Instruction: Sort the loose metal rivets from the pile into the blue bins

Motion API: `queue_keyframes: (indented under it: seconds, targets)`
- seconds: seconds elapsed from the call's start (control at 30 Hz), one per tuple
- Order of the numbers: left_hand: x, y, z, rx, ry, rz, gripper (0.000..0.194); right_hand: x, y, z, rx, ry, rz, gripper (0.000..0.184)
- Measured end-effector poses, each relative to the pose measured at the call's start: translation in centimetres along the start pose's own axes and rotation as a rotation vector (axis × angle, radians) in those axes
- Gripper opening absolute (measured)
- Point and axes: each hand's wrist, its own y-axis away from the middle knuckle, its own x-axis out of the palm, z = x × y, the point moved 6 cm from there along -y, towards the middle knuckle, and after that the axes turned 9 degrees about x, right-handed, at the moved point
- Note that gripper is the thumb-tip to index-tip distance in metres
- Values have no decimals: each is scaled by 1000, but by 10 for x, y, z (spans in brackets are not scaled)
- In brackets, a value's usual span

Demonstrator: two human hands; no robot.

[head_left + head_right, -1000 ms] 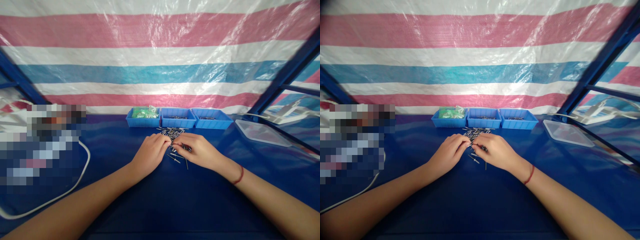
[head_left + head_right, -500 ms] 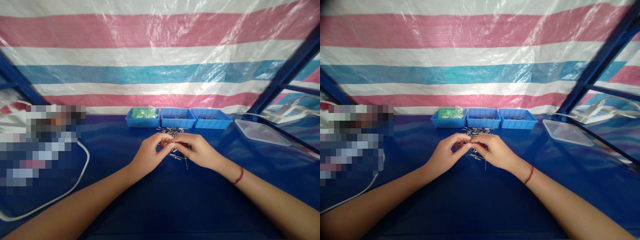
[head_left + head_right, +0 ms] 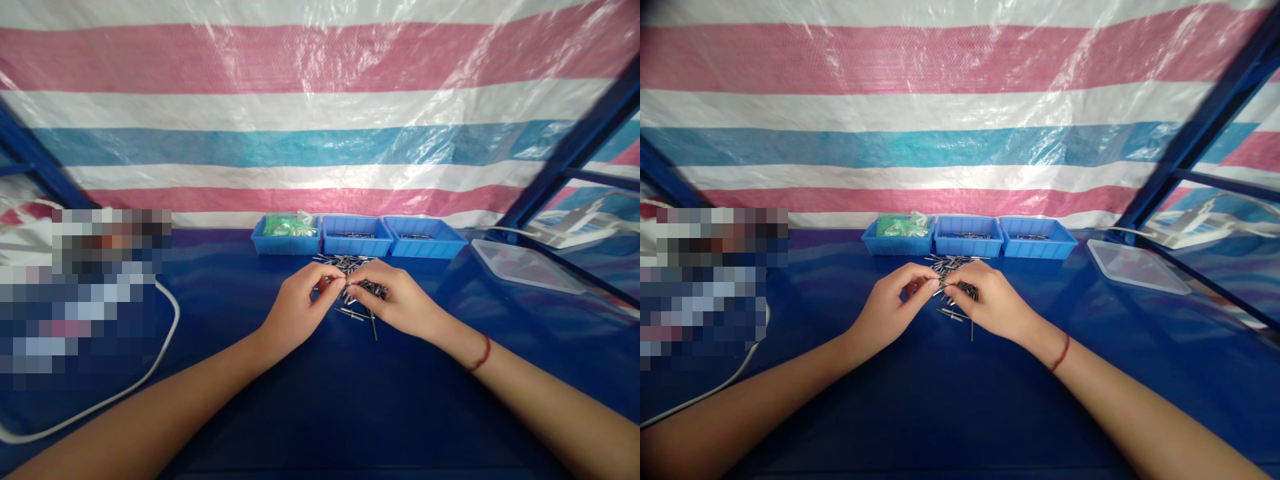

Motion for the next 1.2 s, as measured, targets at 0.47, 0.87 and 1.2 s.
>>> queue_keyframes:
  seconds: [0.47, 0.87, 1.2]
  targets:
    - [2, -2, 3, -10, 25, 10, 9, -25, 8, 28, -154, 97, -269, 10]
    - [5, -1, 6, -30, -12, 48, 20, -50, -4, -61, 532, -318, -436, 21]
    - [26, 10, 4, 42, -276, 471, 18, -77, 9, -123, 921, -656, -706, 17]
